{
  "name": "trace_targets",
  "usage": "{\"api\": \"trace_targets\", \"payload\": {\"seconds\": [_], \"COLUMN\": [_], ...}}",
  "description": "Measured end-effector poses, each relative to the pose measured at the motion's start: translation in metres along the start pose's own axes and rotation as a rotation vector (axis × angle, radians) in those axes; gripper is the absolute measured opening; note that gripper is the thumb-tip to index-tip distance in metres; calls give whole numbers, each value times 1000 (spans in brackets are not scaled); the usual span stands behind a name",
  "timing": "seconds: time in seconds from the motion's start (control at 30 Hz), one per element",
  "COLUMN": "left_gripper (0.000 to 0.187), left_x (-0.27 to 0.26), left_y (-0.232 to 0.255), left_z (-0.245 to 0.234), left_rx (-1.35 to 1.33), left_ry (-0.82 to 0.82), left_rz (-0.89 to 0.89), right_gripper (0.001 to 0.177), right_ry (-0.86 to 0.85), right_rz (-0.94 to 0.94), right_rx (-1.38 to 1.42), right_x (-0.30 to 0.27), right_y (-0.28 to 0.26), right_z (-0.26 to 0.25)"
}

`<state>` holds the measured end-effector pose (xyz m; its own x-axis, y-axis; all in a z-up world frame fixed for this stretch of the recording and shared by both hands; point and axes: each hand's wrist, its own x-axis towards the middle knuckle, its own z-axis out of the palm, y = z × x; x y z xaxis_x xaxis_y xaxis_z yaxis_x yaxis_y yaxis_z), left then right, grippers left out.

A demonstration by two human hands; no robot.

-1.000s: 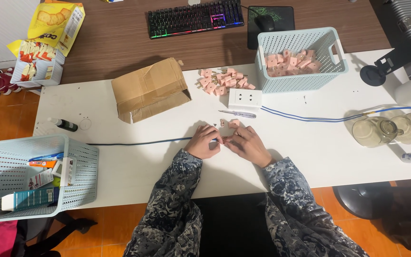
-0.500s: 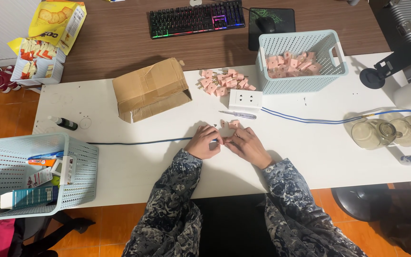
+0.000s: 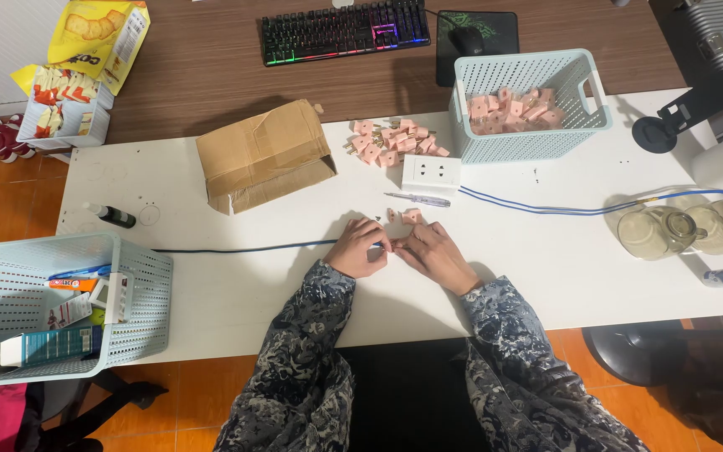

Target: Assembling an electrical socket by inserting small plastic components and using a screwdriver

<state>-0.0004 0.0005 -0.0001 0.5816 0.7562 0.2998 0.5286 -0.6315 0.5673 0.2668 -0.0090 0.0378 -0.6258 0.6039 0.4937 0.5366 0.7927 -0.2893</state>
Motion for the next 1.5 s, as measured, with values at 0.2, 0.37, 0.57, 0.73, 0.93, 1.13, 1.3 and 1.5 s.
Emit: {"api": "trace_targets", "payload": {"seconds": [0.2, 0.37, 0.57, 0.73, 0.93, 1.13, 1.3, 1.5], "left_gripper": [9, 9, 9, 10, 10, 10, 25, 43], "left_x": [1, 0, 1, 0, 0, -1, 4, 1], "left_y": [2, 0, 0, 4, 4, -14, 6, 11], "left_z": [-3, 0, -2, -2, -4, 16, -2, -17], "left_rx": [7, 14, 20, 41, 22, 14, 18, -17], "left_ry": [5, 14, -4, -3, 33, 86, 196, 91], "left_rz": [15, 14, 14, 0, 10, 31, 68, 44], "right_gripper": [30, 29, 29, 28, 29, 27, 25, 23], "right_ry": [-26, -29, -2, 16, 19, -3, 129, 169], "right_rz": [12, 1, -17, -7, -18, 29, 40, 232], "right_rx": [-40, -80, -118, -65, 2, 11, 125, 97], "right_x": [2, 7, 18, 10, -1, 10, 29, -15], "right_y": [-5, -11, -24, -15, 0, -7, -26, 31], "right_z": [-5, -12, -30, -20, 0, -14, -41, 10]}}
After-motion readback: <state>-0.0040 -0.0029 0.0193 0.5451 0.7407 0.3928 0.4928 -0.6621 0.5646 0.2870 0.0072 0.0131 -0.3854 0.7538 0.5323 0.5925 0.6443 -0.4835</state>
